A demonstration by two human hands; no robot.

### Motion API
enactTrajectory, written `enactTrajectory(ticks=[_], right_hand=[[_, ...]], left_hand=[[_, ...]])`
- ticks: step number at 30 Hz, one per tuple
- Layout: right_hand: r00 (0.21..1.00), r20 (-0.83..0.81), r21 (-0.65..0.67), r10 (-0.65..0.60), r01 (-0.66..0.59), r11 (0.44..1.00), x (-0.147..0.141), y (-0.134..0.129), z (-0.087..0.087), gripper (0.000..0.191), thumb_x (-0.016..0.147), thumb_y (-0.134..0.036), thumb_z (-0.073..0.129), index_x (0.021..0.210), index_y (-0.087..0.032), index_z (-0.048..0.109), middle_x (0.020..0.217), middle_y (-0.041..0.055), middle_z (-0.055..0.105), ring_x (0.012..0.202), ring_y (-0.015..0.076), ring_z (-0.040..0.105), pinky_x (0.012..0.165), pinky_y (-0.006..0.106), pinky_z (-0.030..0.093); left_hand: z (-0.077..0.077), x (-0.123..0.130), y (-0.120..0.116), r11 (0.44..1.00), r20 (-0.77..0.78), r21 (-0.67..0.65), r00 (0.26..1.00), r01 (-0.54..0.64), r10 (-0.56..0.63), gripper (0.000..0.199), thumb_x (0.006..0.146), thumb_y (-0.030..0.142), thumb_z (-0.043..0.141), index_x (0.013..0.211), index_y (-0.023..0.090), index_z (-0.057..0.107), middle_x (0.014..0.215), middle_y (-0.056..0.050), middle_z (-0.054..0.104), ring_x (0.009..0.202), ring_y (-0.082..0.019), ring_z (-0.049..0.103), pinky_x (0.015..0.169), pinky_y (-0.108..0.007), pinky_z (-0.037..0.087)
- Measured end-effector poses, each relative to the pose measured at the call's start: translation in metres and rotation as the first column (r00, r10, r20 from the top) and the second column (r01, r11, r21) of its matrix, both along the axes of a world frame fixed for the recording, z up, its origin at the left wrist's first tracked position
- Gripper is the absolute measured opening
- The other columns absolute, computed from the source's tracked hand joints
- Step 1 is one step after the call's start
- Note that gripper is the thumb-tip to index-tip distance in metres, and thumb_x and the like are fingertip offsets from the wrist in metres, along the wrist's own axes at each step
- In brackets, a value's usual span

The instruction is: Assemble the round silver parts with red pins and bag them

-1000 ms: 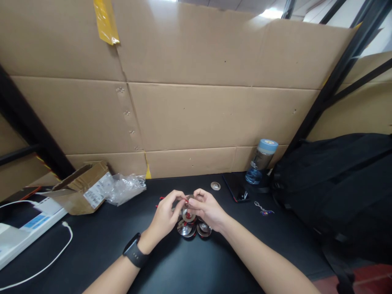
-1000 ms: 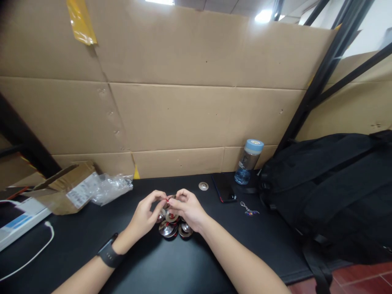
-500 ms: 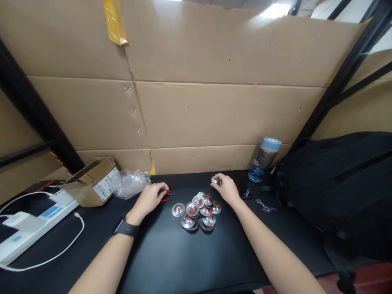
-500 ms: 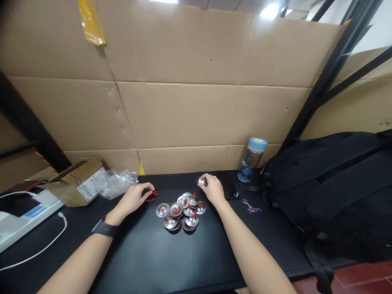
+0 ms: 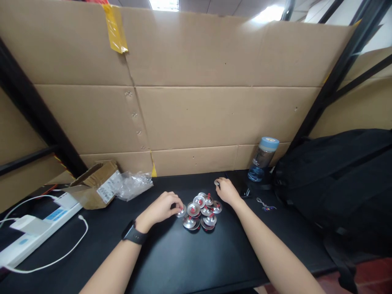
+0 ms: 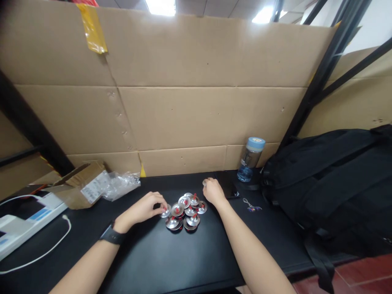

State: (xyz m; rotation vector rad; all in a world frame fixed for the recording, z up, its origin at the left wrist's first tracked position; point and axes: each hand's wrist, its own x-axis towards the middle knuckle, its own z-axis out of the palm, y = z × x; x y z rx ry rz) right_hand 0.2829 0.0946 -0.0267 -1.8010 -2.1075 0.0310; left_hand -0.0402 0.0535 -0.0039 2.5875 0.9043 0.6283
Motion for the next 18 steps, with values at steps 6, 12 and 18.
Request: enactTrajectory(ticks=[6, 12, 18], right_hand=[[0.999, 0.012, -0.013, -0.044, 0.044, 0.999, 0.005, -0.005, 0.009, 0.027, 0.087, -0.015, 0.058, 0.108, -0.019, 0.074, 0.124, 0.0141, 0.070, 0.114, 0.0295, 0.064, 0.097, 0.040, 0.042], [0.835, -0.343, 0.125, 0.431, -0.414, 0.902, -0.035, -0.037, 0.033, 0.031, 0.090, -0.031, 0.067, 0.119, -0.022, 0.072, 0.126, 0.0106, 0.071, 0.118, 0.0252, 0.064, 0.102, 0.039, 0.045], [0.670, -0.470, 0.176, 0.574, -0.566, 0.805, -0.075, -0.065, 0.029, 0.029, 0.083, -0.032, 0.077, 0.111, -0.025, 0.074, 0.105, 0.0055, 0.077, 0.096, 0.0228, 0.071, 0.088, 0.033, 0.050]], left_hand=[[0.004, 0.000, 0.003, 0.986, 0.056, 0.122, 0.993, -0.109, 0.103, 0.015, 0.097, 0.031, 0.060, 0.091, 0.027, 0.073, 0.090, -0.002, 0.075, 0.086, -0.019, 0.068, 0.082, -0.031, 0.047], [0.013, 0.013, -0.008, 0.961, 0.133, 0.201, 0.977, -0.188, 0.164, 0.016, 0.100, 0.029, 0.056, 0.095, 0.026, 0.072, 0.092, -0.002, 0.074, 0.086, -0.018, 0.067, 0.081, -0.033, 0.045], [0.018, 0.026, -0.020, 0.945, 0.211, 0.270, 0.969, -0.185, 0.130, 0.016, 0.100, 0.027, 0.056, 0.098, 0.025, 0.071, 0.094, -0.004, 0.074, 0.089, -0.019, 0.066, 0.080, -0.035, 0.047]])
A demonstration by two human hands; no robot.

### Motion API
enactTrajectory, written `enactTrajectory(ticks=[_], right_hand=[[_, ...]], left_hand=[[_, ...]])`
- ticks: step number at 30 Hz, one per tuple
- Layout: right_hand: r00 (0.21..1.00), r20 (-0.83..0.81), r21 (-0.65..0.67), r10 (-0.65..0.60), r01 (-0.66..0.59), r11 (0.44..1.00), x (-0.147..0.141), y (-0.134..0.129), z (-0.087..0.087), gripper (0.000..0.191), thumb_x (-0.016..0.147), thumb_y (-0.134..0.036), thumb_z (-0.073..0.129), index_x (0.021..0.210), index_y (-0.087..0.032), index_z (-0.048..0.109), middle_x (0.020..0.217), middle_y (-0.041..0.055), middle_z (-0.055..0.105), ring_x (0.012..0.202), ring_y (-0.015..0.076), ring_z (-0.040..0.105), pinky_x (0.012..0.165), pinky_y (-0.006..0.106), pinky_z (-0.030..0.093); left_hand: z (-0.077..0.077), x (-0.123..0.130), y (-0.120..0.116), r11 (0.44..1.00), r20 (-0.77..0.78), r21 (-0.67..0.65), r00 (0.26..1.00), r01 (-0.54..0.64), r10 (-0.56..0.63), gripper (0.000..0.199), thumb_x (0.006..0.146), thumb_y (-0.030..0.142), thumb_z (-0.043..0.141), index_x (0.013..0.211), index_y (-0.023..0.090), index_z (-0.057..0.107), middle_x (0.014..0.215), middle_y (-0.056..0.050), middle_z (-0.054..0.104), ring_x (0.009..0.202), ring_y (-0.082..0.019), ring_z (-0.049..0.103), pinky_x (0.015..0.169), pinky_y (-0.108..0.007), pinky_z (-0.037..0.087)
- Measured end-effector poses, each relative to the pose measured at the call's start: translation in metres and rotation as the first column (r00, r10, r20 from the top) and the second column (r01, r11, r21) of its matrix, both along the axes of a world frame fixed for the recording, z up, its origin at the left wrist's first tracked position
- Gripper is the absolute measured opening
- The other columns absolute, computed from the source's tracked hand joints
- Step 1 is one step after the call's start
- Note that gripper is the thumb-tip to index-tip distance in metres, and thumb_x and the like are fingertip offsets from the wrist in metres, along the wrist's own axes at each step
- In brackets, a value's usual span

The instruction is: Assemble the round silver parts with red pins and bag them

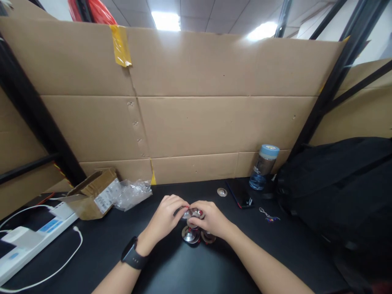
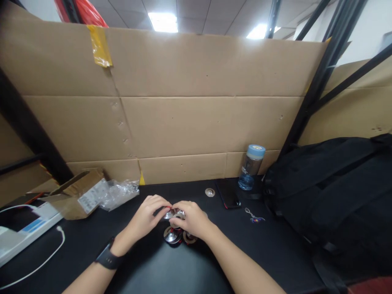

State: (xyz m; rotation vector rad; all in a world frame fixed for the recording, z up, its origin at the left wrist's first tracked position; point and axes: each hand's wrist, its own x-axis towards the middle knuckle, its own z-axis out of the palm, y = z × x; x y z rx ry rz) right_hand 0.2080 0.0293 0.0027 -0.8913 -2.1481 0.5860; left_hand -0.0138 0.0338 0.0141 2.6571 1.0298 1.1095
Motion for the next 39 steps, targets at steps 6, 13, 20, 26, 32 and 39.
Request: enactTrajectory(ticks=[6, 13, 20, 26, 32, 39], right_hand=[[0.984, -0.062, 0.043, -0.166, 0.169, 0.985, 0.004, 0.005, -0.005, 0.015, 0.094, -0.031, 0.063, 0.093, -0.026, 0.077, 0.095, 0.0053, 0.079, 0.088, 0.0230, 0.073, 0.084, 0.035, 0.049], [0.911, -0.342, -0.345, -0.232, 0.108, 0.932, -0.005, 0.000, -0.008, 0.025, 0.089, -0.045, 0.069, 0.085, -0.021, 0.069, 0.080, 0.0053, 0.075, 0.067, 0.0220, 0.071, 0.060, 0.030, 0.051], [0.834, -0.534, -0.429, -0.138, -0.127, 0.895, -0.012, -0.005, -0.009, 0.030, 0.085, -0.045, 0.074, 0.083, -0.020, 0.057, 0.127, 0.0112, 0.067, 0.098, 0.0240, 0.071, 0.082, 0.035, 0.056], [0.745, -0.664, -0.448, -0.057, -0.336, 0.828, -0.013, -0.004, -0.007, 0.033, 0.082, -0.037, 0.079, 0.079, -0.019, 0.052, 0.120, 0.0088, 0.067, 0.096, 0.0197, 0.069, 0.085, 0.034, 0.054], [0.697, -0.716, -0.424, -0.033, -0.397, 0.814, -0.015, -0.004, -0.007, 0.037, 0.076, -0.031, 0.085, 0.082, -0.020, 0.051, 0.108, 0.0027, 0.064, 0.082, 0.0137, 0.064, 0.071, 0.026, 0.050], [0.712, -0.700, -0.441, -0.050, -0.376, 0.815, -0.015, -0.005, -0.009, 0.042, 0.071, -0.030, 0.089, 0.086, -0.020, 0.051, 0.104, 0.0011, 0.062, 0.076, 0.0109, 0.060, 0.068, 0.025, 0.048]], left_hand=[[-0.001, 0.009, -0.008, 0.989, 0.234, -0.120, 0.966, -0.083, 0.109, 0.011, 0.099, 0.027, 0.056, 0.105, 0.024, 0.064, 0.098, -0.005, 0.069, 0.092, -0.020, 0.064, 0.081, -0.034, 0.050], [-0.013, 0.018, -0.011, 0.993, 0.128, 0.016, 0.985, -0.118, 0.115, 0.012, 0.096, 0.024, 0.059, 0.106, 0.025, 0.066, 0.105, -0.007, 0.063, 0.099, -0.023, 0.060, 0.088, -0.038, 0.049], [-0.016, 0.020, -0.011, 0.973, 0.137, 0.107, 0.972, -0.206, 0.191, 0.010, 0.094, 0.023, 0.063, 0.102, 0.025, 0.068, 0.110, -0.007, 0.062, 0.103, -0.024, 0.058, 0.087, -0.040, 0.046], [-0.011, 0.026, -0.020, 0.981, 0.114, 0.028, 0.975, -0.193, 0.189, 0.012, 0.097, 0.020, 0.054, 0.103, 0.023, 0.064, 0.110, -0.008, 0.061, 0.104, -0.024, 0.056, 0.090, -0.041, 0.044], [-0.011, 0.023, -0.019, 0.992, 0.082, -0.020, 0.989, -0.125, 0.126, 0.013, 0.098, 0.024, 0.054, 0.108, 0.025, 0.062, 0.114, -0.007, 0.060, 0.105, -0.024, 0.054, 0.091, -0.041, 0.042], [-0.015, 0.023, -0.018, 0.992, 0.069, -0.052, 0.991, -0.111, 0.114, 0.012, 0.099, 0.023, 0.052, 0.105, 0.024, 0.061, 0.118, -0.008, 0.056, 0.111, -0.025, 0.051, 0.095, -0.042, 0.040]])
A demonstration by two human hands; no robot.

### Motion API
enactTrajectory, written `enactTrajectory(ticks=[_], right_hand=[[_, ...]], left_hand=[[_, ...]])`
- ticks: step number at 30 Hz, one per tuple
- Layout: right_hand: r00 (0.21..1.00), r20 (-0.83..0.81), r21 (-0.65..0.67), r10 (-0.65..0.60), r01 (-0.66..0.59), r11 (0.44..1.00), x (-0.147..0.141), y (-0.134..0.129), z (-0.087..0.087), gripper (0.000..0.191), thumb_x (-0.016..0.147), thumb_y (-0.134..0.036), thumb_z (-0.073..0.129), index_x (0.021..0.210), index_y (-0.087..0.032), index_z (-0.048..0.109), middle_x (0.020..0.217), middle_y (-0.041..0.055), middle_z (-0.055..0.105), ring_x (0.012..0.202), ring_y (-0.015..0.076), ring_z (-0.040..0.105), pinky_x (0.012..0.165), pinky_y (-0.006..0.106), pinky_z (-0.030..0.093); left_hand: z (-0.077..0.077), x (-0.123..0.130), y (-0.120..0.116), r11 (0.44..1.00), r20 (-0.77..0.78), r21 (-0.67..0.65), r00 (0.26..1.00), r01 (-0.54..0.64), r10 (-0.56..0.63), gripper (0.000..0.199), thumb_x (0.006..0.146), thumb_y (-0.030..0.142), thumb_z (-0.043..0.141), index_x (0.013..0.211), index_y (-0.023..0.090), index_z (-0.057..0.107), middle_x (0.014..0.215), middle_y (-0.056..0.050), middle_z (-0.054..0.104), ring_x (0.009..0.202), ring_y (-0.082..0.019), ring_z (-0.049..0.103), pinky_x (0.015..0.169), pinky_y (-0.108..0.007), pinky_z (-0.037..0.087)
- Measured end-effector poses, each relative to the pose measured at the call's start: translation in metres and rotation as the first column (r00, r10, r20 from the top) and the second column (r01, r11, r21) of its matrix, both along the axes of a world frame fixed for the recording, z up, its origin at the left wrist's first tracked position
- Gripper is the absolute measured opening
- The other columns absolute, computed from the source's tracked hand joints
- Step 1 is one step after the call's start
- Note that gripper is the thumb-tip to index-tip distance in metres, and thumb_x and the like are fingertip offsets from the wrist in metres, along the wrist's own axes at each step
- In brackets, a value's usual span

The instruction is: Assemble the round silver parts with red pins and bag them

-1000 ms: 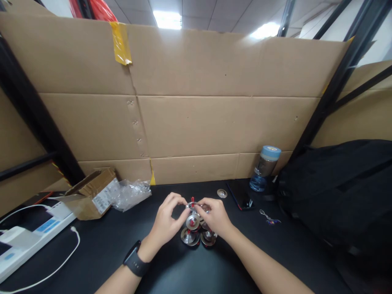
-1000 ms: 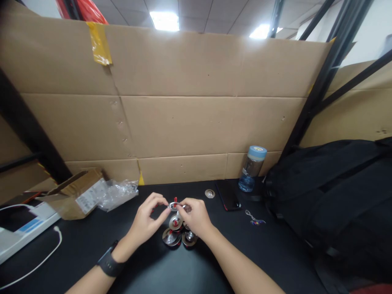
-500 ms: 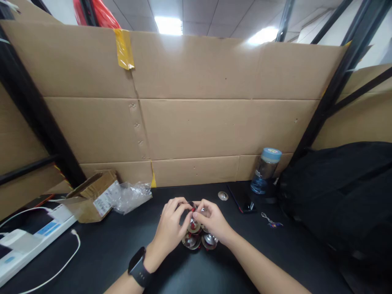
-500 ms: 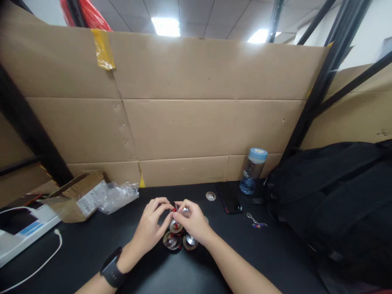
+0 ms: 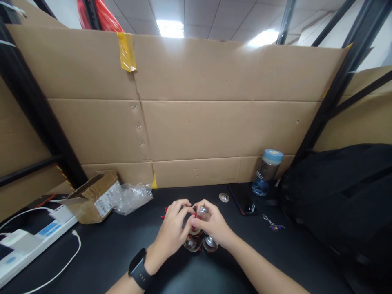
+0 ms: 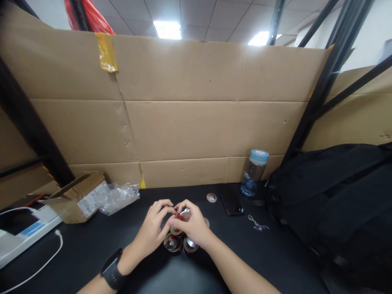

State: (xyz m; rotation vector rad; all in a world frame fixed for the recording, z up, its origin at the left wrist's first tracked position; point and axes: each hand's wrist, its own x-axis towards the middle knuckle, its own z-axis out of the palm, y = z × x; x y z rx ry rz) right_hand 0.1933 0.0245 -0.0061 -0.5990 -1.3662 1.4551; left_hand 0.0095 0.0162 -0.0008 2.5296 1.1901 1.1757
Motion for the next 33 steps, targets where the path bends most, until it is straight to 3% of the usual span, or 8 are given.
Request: enactTrajectory(ticks=[6, 19, 24, 26, 28, 31, 33], right_hand=[[0.997, 0.081, -0.016, -0.014, 0.015, 1.000, -0.004, -0.005, 0.001, 0.042, 0.076, -0.035, 0.086, 0.095, -0.022, 0.050, 0.085, -0.0025, 0.063, 0.070, 0.0106, 0.058, 0.065, 0.023, 0.046], [0.971, 0.211, 0.068, -0.117, 0.104, 0.992, -0.001, -0.005, 0.005, 0.041, 0.076, -0.034, 0.083, 0.100, -0.023, 0.052, 0.087, -0.0018, 0.061, 0.069, 0.0115, 0.058, 0.061, 0.024, 0.046], [0.927, 0.280, 0.126, -0.250, 0.223, 0.967, 0.005, -0.001, 0.007, 0.039, 0.078, -0.036, 0.081, 0.101, -0.024, 0.052, 0.078, -0.0042, 0.062, 0.063, 0.0121, 0.057, 0.058, 0.024, 0.043], [0.877, 0.343, 0.177, -0.337, 0.292, 0.940, 0.015, 0.008, 0.010, 0.036, 0.079, -0.037, 0.078, 0.102, -0.024, 0.054, 0.079, -0.0031, 0.064, 0.064, 0.0134, 0.058, 0.058, 0.025, 0.042], [0.779, 0.438, 0.275, -0.449, 0.359, 0.892, 0.030, 0.020, 0.012, 0.032, 0.079, -0.036, 0.078, 0.100, -0.023, 0.058, 0.084, -0.0012, 0.066, 0.067, 0.0149, 0.060, 0.061, 0.026, 0.044], [0.551, 0.555, 0.497, -0.623, 0.381, 0.780, 0.057, 0.039, 0.008, 0.024, 0.078, -0.030, 0.078, 0.097, -0.023, 0.064, 0.094, 0.0010, 0.068, 0.077, 0.0172, 0.061, 0.074, 0.030, 0.045], [0.360, 0.645, 0.581, -0.674, 0.342, 0.739, 0.074, 0.050, 0.001, 0.019, 0.077, -0.025, 0.077, 0.093, -0.023, 0.067, 0.095, 0.0020, 0.068, 0.086, 0.0203, 0.062, 0.079, 0.031, 0.042]], left_hand=[[-0.002, -0.001, 0.003, 0.999, -0.043, -0.050, 0.999, 0.001, -0.003, 0.008, 0.098, 0.028, 0.052, 0.098, 0.022, 0.058, 0.124, -0.009, 0.055, 0.114, -0.027, 0.050, 0.094, -0.043, 0.041], [0.001, -0.003, 0.004, 0.998, -0.090, -0.062, 0.996, -0.014, 0.009, 0.018, 0.102, 0.023, 0.040, 0.092, 0.021, 0.055, 0.120, -0.008, 0.058, 0.109, -0.024, 0.053, 0.091, -0.040, 0.043], [-0.002, -0.008, 0.012, 0.997, -0.108, -0.039, 0.992, -0.067, 0.063, 0.026, 0.103, 0.020, 0.033, 0.092, 0.021, 0.057, 0.118, -0.007, 0.060, 0.108, -0.022, 0.054, 0.091, -0.039, 0.042], [-0.003, -0.018, 0.021, 0.992, -0.136, -0.031, 0.984, -0.124, 0.118, 0.028, 0.105, 0.025, 0.033, 0.094, 0.022, 0.059, 0.117, -0.006, 0.061, 0.107, -0.022, 0.055, 0.090, -0.040, 0.042], [-0.005, -0.031, 0.031, 0.981, -0.176, -0.020, 0.966, -0.195, 0.188, 0.028, 0.105, 0.030, 0.035, 0.097, 0.022, 0.061, 0.117, -0.007, 0.061, 0.107, -0.023, 0.055, 0.089, -0.040, 0.041], [-0.009, -0.053, 0.045, 0.963, -0.241, -0.005, 0.935, -0.270, 0.261, 0.028, 0.104, 0.035, 0.040, 0.096, 0.022, 0.065, 0.119, -0.007, 0.061, 0.107, -0.025, 0.055, 0.089, -0.041, 0.041], [-0.012, -0.066, 0.051, 0.958, -0.293, -0.023, 0.918, -0.285, 0.266, 0.027, 0.102, 0.035, 0.043, 0.095, 0.022, 0.066, 0.118, -0.007, 0.061, 0.105, -0.025, 0.055, 0.089, -0.041, 0.041]])
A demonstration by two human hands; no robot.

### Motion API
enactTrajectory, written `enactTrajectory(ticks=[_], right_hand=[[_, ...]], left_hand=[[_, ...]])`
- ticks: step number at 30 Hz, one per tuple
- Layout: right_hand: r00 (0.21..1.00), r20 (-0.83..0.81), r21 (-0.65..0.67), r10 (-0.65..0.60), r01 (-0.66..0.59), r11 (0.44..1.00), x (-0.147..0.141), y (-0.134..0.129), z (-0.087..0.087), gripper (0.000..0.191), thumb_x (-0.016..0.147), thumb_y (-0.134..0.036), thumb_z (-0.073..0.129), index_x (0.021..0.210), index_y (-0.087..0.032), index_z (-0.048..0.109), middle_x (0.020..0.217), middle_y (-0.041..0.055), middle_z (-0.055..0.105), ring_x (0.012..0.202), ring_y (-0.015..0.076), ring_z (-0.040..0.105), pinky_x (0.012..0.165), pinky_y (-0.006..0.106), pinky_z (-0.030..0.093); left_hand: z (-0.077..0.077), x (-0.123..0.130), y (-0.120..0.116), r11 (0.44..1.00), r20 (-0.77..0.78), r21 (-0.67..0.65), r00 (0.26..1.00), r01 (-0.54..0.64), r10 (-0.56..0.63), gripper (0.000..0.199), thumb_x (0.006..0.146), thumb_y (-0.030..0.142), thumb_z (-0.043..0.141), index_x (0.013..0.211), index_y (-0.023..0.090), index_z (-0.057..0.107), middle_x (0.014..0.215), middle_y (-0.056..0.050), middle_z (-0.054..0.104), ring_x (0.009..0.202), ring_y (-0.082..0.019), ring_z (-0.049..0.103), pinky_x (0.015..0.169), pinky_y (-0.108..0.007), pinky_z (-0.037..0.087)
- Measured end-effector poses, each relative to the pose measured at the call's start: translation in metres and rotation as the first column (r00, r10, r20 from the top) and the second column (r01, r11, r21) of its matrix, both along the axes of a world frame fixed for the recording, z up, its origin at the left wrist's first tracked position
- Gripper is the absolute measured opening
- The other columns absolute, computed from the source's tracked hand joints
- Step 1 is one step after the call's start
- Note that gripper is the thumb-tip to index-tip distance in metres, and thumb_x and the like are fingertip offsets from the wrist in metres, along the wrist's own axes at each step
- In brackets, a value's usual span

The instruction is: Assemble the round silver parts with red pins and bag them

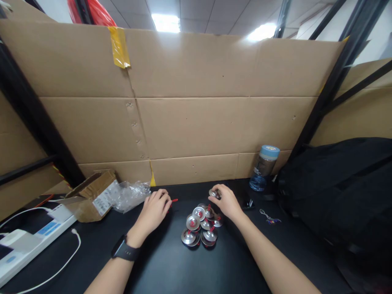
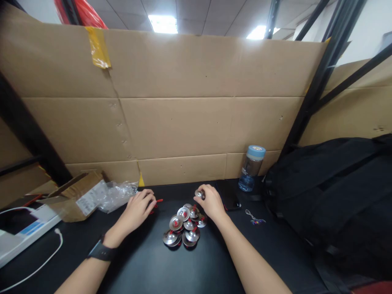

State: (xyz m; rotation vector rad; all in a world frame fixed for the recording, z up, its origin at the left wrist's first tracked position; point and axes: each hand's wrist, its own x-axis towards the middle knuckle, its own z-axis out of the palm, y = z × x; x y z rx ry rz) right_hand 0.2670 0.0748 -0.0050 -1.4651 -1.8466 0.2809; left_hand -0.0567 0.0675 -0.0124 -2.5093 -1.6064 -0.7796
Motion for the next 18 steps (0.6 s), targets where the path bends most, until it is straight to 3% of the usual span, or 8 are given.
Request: enactTrajectory(ticks=[4, 10, 14, 18], right_hand=[[0.961, 0.240, -0.052, -0.135, 0.152, 0.987, 0.018, 0.013, -0.016, 0.017, 0.079, -0.022, 0.076, 0.094, -0.025, 0.068, 0.103, 0.0025, 0.070, 0.101, 0.0240, 0.060, 0.083, 0.034, 0.034], [0.941, 0.298, -0.097, -0.160, 0.197, 0.976, 0.021, 0.017, -0.022, 0.013, 0.084, -0.026, 0.073, 0.097, -0.025, 0.069, 0.104, 0.0030, 0.072, 0.104, 0.0241, 0.060, 0.083, 0.034, 0.031], [0.919, 0.370, -0.105, -0.140, 0.191, 0.976, 0.021, 0.016, -0.019, 0.014, 0.087, -0.027, 0.068, 0.100, -0.023, 0.071, 0.107, 0.0065, 0.072, 0.104, 0.0251, 0.061, 0.082, 0.032, 0.035], [0.898, 0.418, -0.107, -0.136, 0.197, 0.974, 0.020, 0.015, -0.020, 0.022, 0.087, -0.025, 0.063, 0.107, -0.019, 0.071, 0.109, 0.0115, 0.071, 0.104, 0.0269, 0.061, 0.083, 0.032, 0.040]], left_hand=[[-0.003, -0.016, 0.003, 0.993, -0.080, -0.114, 0.997, -0.032, 0.023, 0.024, 0.100, 0.033, 0.047, 0.092, 0.023, 0.067, 0.111, -0.007, 0.063, 0.099, -0.026, 0.056, 0.084, -0.039, 0.040], [0.002, -0.010, -0.002, 0.987, -0.073, -0.158, 0.997, -0.028, 0.017, 0.012, 0.093, 0.030, 0.056, 0.093, 0.023, 0.066, 0.106, -0.006, 0.064, 0.100, -0.026, 0.056, 0.088, -0.040, 0.039], [0.012, 0.015, -0.015, 0.972, 0.047, -0.154, 0.984, 0.177, -0.172, 0.013, 0.096, 0.029, 0.055, 0.103, 0.025, 0.064, 0.111, -0.004, 0.064, 0.103, -0.023, 0.057, 0.090, -0.038, 0.040], [0.017, 0.045, -0.036, 0.892, 0.145, -0.195, 0.912, 0.407, -0.384, 0.014, 0.096, 0.034, 0.059, 0.107, 0.028, 0.066, 0.113, -0.003, 0.066, 0.103, -0.021, 0.058, 0.092, -0.035, 0.041]])
